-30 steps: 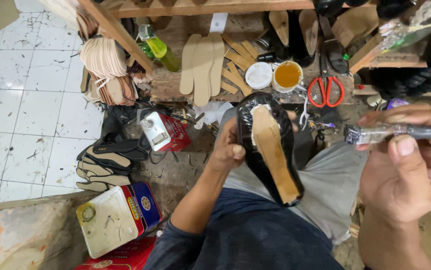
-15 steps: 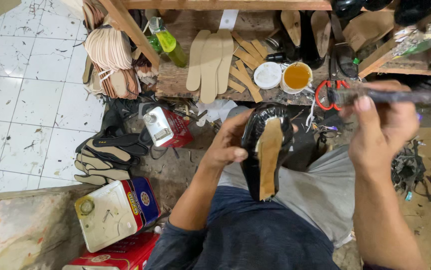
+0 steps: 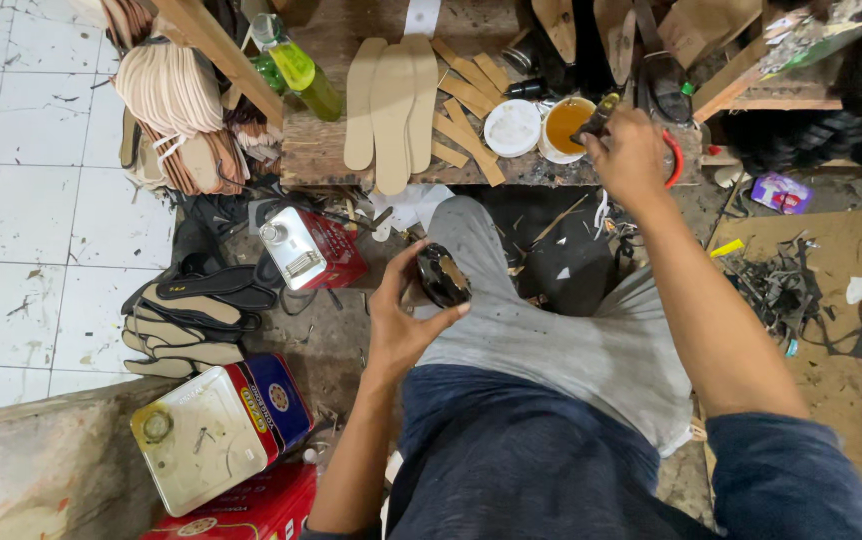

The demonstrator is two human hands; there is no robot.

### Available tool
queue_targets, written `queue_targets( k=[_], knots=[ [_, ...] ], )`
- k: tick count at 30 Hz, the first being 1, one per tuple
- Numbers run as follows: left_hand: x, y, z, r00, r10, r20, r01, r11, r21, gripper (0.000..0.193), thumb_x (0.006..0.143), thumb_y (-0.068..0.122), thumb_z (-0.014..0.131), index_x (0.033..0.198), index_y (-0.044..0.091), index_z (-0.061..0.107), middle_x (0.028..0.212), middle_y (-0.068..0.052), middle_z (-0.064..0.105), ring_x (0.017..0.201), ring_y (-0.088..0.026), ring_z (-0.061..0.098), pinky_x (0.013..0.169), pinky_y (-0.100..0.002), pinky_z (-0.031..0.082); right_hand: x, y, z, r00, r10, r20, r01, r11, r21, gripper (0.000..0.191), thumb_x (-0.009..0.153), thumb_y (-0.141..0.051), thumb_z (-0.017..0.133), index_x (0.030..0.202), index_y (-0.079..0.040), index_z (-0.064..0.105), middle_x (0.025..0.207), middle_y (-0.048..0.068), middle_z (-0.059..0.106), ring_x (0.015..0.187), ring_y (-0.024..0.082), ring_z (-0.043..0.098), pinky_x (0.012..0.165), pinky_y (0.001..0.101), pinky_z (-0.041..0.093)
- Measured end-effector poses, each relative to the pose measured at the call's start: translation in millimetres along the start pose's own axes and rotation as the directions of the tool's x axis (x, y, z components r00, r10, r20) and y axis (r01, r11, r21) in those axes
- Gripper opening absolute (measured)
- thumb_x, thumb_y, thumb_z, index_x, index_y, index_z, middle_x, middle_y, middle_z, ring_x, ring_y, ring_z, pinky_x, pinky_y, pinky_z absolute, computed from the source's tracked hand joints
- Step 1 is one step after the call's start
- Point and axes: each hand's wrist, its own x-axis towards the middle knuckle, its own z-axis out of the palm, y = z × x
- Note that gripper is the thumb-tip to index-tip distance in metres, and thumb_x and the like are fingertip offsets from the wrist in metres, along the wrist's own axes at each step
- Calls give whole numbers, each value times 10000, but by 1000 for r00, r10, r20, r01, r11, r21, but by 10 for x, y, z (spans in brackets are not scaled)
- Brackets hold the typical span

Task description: The person sits in a shoe workshop holding a black shoe upper and uses a brush to spread yellow glue from a cup over the sole edge and insole area. They repeatedly dip the brush into the glue cup, rotate the shoe to coat different sections, then place the finished shoe on a shelf rack and take another shoe to glue.

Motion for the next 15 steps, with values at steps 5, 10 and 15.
queue_targets(
  k=[5, 10, 15],
  knots=[
    [-103, -5, -7, 998, 9, -56, -4, 995, 96, 890, 690, 63, 937, 1457, 0, 491, 1468, -160, 576, 1350, -250, 591, 1152, -395, 487, 76, 57, 56, 993, -79, 91, 88, 990, -106, 234, 867, -193, 808, 917, -11, 670, 986, 172, 672, 1012, 389, 621, 815, 541, 398],
    [-73, 52, 62, 995, 50, -89, -53, 998, -29, 888, 700, 39, 936, 1454, 7, 467, 1504, -166, 547, 1387, -272, 566, 1174, -405, 480, 27, 80, -27, 992, -98, 82, 111, 979, -172, 253, 883, -196, 786, 963, 13, 669, 1046, 186, 686, 1015, 391, 640, 853, 539, 415],
    [55, 208, 255, 984, 164, -70, -170, 981, -89, 896, 694, 42, 959, 1446, 17, 471, 1535, -170, 520, 1423, -295, 554, 1201, -414, 500, -33, -313, -344, 992, 86, 95, -85, 996, -17, 236, 939, -169, 784, 1011, 31, 681, 975, 169, 695, 889, 320, 648, 821, 452, 482]
  ],
)
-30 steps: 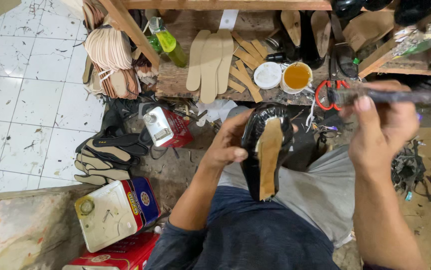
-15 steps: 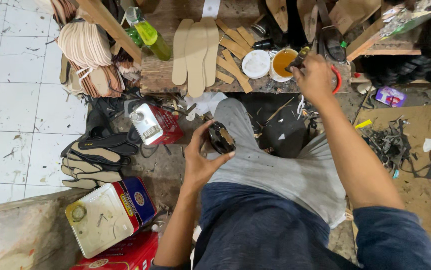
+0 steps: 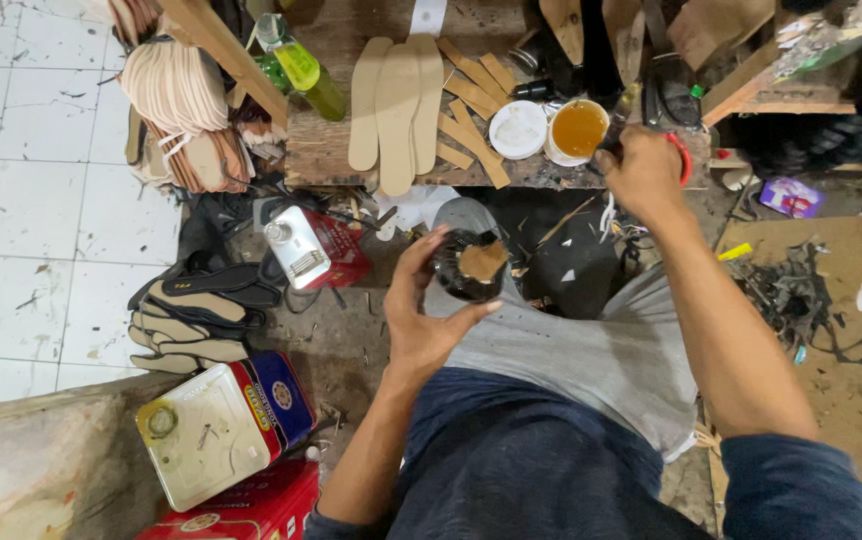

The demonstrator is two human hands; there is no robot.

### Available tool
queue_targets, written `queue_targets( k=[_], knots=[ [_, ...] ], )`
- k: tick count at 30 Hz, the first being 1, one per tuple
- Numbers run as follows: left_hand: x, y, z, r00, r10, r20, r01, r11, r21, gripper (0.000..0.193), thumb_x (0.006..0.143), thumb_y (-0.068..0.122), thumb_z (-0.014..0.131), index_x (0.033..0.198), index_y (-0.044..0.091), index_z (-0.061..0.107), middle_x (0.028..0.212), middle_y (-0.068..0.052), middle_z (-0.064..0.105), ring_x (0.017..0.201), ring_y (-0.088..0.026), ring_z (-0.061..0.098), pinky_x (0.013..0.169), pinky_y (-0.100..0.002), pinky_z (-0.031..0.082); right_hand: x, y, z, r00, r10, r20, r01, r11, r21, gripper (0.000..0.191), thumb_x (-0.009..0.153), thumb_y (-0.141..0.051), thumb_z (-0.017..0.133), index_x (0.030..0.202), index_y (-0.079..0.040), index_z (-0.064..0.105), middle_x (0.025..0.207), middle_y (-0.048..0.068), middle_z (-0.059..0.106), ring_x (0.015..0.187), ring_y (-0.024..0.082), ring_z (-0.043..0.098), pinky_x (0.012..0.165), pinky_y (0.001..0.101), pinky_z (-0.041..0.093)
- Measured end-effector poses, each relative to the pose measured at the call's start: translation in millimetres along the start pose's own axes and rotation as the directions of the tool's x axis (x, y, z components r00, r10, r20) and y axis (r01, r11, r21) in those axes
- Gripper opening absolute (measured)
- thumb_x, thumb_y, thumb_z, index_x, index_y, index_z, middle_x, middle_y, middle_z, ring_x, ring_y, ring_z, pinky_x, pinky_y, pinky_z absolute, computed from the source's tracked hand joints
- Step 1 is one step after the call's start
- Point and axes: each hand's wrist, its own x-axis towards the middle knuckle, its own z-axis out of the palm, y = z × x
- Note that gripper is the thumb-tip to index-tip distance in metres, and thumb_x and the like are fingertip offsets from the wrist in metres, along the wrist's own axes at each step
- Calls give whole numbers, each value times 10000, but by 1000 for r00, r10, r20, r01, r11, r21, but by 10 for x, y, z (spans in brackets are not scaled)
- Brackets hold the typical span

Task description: The person sits in a shoe workshop holding a black shoe upper and uses a brush to spread yellow glue from a cup over the sole edge and insole area. They repeatedly dip the brush into the glue cup, rotate the shoe to coat different sections, then place the finished shoe on a shelf rack and take another shoe to glue.

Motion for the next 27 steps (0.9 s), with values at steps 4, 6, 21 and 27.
queue_targets(
  k=[4, 6, 21, 27],
  knots=[
    [186, 174, 217, 984, 179, 10, -178, 982, -64, 878, 725, 37, 963, 1459, 44, 482, 1550, -166, 503, 1474, -304, 514, 1259, -428, 441, -492, -702, -650, 982, 173, -76, -59, 660, 749, 213, 1059, -91, 733, 1234, 21, 690, 1073, 23, 679, 934, 82, 608, 846, 239, 496],
    [270, 282, 303, 958, 285, 45, -280, 956, -82, 873, 748, 48, 970, 1471, 74, 481, 1521, -149, 504, 1464, -291, 504, 1261, -414, 429, -877, -1086, -974, 964, 175, -199, 50, 616, 786, 181, 1070, -79, 713, 1213, 26, 674, 1046, 54, 678, 877, 99, 607, 793, 234, 482],
    [456, 674, 482, 890, 415, 189, -420, 908, -17, 844, 778, 86, 974, 1452, 100, 467, 1473, -153, 555, 1435, -306, 544, 1249, -405, 455, -1116, -1717, -1741, 890, -212, -403, 395, 801, 450, 184, 863, -57, 735, 1013, 31, 678, 937, 125, 703, 875, 223, 677, 991, 459, 502],
    [445, 700, 499, 893, 406, 194, -409, 912, -28, 858, 763, 88, 983, 1451, 105, 469, 1468, -150, 557, 1428, -298, 550, 1234, -399, 470, -1123, -1697, -1831, 894, -246, -374, 400, 813, 422, 175, 885, -75, 735, 1025, 3, 667, 979, 114, 703, 929, 232, 677, 1027, 437, 462]
  ],
)
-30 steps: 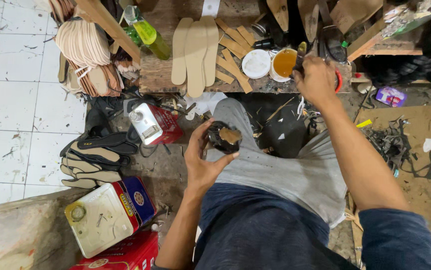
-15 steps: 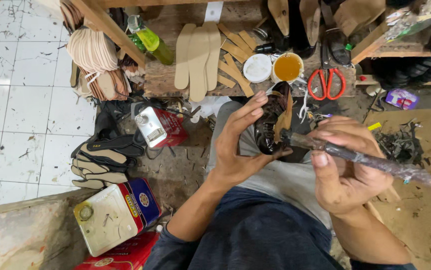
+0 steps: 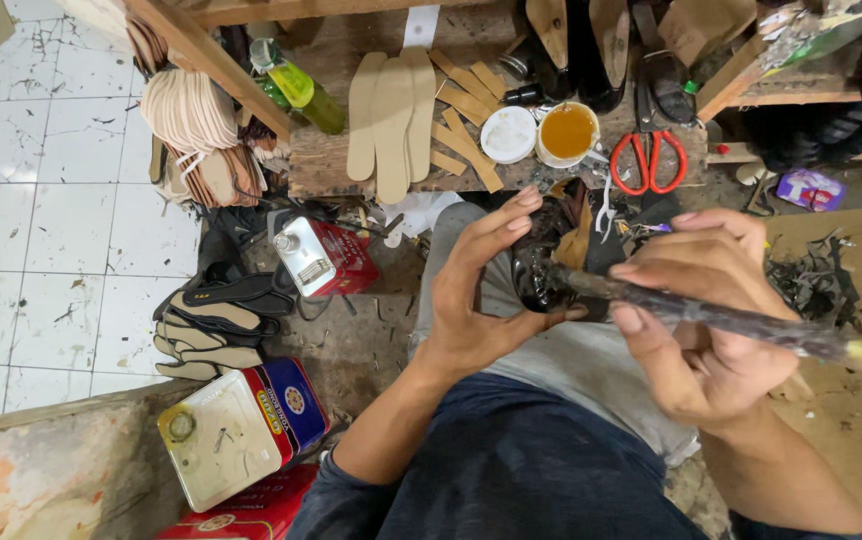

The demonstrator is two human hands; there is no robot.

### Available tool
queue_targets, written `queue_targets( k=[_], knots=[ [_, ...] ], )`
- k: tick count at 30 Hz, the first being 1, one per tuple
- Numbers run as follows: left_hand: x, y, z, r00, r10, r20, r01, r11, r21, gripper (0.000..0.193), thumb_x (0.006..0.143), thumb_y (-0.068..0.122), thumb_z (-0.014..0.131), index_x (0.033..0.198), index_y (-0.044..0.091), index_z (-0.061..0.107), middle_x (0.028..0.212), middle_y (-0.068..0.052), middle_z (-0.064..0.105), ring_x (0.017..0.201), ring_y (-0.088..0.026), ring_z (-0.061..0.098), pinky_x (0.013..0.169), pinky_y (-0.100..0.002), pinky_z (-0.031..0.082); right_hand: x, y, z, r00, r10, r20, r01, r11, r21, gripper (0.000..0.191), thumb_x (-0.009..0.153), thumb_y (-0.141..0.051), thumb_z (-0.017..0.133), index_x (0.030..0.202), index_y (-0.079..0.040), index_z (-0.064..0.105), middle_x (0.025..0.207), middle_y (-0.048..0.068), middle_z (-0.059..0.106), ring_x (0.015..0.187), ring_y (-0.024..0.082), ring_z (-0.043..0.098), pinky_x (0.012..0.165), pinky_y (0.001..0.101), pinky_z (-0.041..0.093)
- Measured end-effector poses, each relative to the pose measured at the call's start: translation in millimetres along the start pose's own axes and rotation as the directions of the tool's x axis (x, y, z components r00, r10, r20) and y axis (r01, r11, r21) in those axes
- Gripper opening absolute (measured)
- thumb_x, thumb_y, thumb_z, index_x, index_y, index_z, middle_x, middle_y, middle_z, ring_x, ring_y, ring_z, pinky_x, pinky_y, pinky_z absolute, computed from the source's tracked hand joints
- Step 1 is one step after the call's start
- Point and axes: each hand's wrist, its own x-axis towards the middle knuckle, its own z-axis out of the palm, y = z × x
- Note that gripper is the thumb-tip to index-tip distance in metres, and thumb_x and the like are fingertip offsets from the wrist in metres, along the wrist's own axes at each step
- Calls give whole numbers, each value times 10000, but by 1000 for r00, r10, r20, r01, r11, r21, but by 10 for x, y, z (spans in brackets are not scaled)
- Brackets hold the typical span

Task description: The person sits in a shoe workshop holding a black shoe upper and uses a brush to spread yellow glue from a cup over the sole edge and insole area. They repeatedly dip the brush into the glue cup, rotate the shoe to coat different sections, then place the finished shoe on a shelf rack and take another shoe to glue.

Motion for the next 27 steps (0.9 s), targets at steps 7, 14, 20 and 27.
queue_targets(
  k=[7, 14, 20, 27],
  knots=[
    [-7, 23, 0, 999, -11, 36, 12, 1000, -22, 866, 767, 73, 982, 1460, 108, 463, 1485, -147, 545, 1444, -294, 539, 1246, -395, 475, -3, 16, -1, 1000, -5, 10, 5, 999, -35, 190, 891, -70, 753, 1049, 5, 676, 969, 99, 702, 920, 225, 668, 1075, 459, 442],
    [-27, 25, -28, 998, -52, 43, 55, 996, -68, 905, 747, 102, 993, 1480, 107, 462, 1494, -142, 542, 1443, -275, 546, 1226, -375, 494, 41, 34, -43, 995, -9, 96, 8, 1000, 11, 185, 879, -78, 738, 1042, -17, 677, 990, 93, 703, 924, 218, 674, 1067, 442, 408],
    [-74, 27, -53, 988, -123, 97, 136, 981, -136, 952, 743, 113, 994, 1532, 104, 461, 1521, -160, 523, 1449, -274, 543, 1230, -377, 496, 79, 57, -13, 999, -6, 37, 5, 999, 38, 176, 905, -87, 733, 1049, -17, 661, 1004, 97, 706, 943, 223, 686, 1086, 455, 406],
    [-101, 33, -51, 979, -160, 128, 187, 952, -241, 919, 768, 126, 980, 1508, 67, 439, 1546, -156, 506, 1467, -262, 526, 1262, -385, 467, 91, 60, -59, 996, -30, 86, 29, 1000, 4, 164, 912, -96, 731, 1042, -22, 663, 996, 90, 698, 930, 222, 685, 1096, 450, 388]
  ],
)
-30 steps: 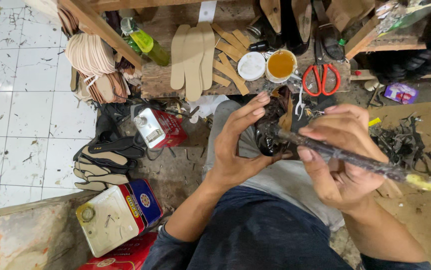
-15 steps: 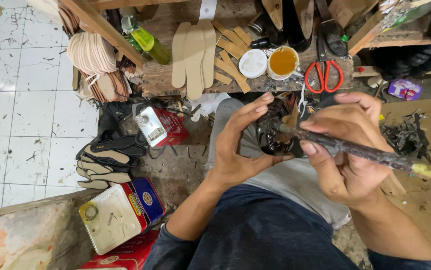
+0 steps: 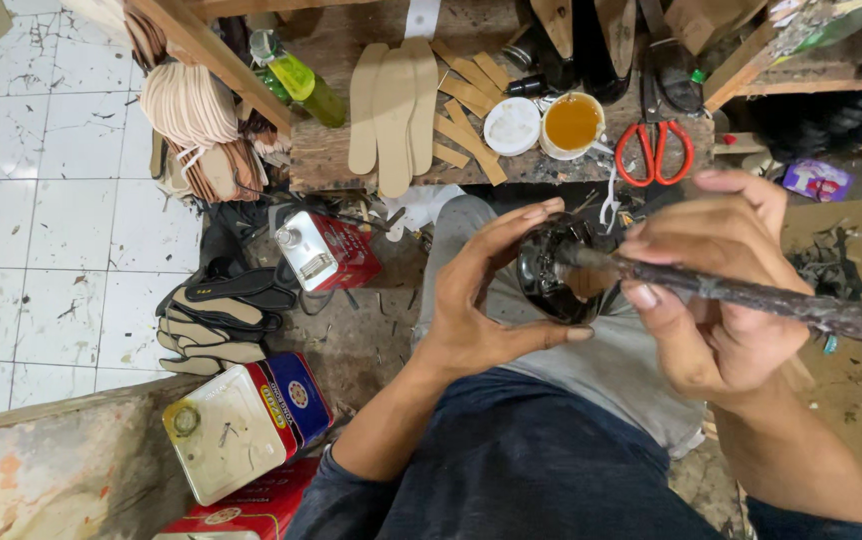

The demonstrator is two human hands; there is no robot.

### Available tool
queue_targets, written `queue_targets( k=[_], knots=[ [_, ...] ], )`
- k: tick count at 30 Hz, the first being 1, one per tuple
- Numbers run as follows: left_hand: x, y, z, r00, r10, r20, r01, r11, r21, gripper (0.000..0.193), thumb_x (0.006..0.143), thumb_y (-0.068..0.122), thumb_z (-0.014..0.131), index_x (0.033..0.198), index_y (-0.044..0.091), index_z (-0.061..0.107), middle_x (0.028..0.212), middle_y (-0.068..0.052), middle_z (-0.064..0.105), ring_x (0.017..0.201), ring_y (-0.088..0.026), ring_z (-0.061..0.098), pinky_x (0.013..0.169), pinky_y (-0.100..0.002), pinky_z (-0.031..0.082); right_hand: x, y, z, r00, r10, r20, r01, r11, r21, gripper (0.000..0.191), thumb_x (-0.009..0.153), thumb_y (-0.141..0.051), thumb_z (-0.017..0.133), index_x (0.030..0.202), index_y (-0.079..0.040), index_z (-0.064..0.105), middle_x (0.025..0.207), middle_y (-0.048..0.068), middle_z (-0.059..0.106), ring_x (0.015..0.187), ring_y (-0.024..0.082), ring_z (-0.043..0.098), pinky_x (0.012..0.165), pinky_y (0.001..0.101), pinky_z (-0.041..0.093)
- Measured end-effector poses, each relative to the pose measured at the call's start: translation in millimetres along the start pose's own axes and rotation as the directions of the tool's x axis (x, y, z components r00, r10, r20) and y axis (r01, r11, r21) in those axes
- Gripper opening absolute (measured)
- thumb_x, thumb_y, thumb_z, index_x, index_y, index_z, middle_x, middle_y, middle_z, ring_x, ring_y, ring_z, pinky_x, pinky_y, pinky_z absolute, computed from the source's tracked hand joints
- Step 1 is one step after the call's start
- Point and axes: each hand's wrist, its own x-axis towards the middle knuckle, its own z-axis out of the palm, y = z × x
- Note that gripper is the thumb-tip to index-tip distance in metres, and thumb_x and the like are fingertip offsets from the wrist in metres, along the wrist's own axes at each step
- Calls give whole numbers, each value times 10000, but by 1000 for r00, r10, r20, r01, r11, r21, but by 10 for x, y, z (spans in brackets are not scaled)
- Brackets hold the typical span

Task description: The person sits in a shoe workshop holding a black shoe upper and uses a brush to spread yellow glue from a cup over the sole edge and insole area. They repeatedly dip the brush into the glue cup, rotate the shoe to coat different sections, then place the finished shoe on a shelf rack and take another shoe to glue.

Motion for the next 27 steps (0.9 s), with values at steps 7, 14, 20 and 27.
queue_targets(
  k=[7, 14, 20, 27],
  knots=[
    [1, 5, -16, 999, -33, 11, 33, 999, 7, 931, 763, 161, 980, 1515, 59, 441, 1548, -157, 517, 1461, -254, 542, 1250, -381, 502, 36, -4, 5, 1000, -12, 16, 11, 997, 76, 167, 885, -130, 718, 1013, -35, 668, 953, 73, 698, 935, 212, 684, 1117, 466, 393],
    [2, 51, -30, 997, -77, 13, 77, 997, 2, 934, 759, 149, 984, 1520, 39, 454, 1537, -155, 538, 1434, -242, 565, 1232, -371, 499, 35, 19, 6, 997, -55, 57, 52, 998, 44, 172, 840, -133, 723, 977, -38, 683, 895, 88, 699, 885, 221, 694, 1133, 515, 389],
    [1, 70, -47, 993, -113, 35, 113, 994, 7, 954, 754, 147, 984, 1535, 30, 448, 1529, -147, 546, 1418, -225, 575, 1219, -357, 507, 5, 37, 13, 999, -52, 6, 52, 998, 41, 143, 864, -114, 709, 975, -31, 670, 920, 98, 681, 878, 216, 690, 1099, 505, 401],
    [7, 86, -10, 971, -231, 60, 237, 900, -367, 985, 929, 279, 856, 1684, 13, 281, 1521, -95, 521, 1344, -165, 570, 1187, -270, 453, 60, 43, 71, 994, -110, -18, 108, 992, -64, 121, 935, -104, 719, 1023, -47, 657, 971, 77, 698, 882, 209, 689, 1089, 497, 400]
  ],
)
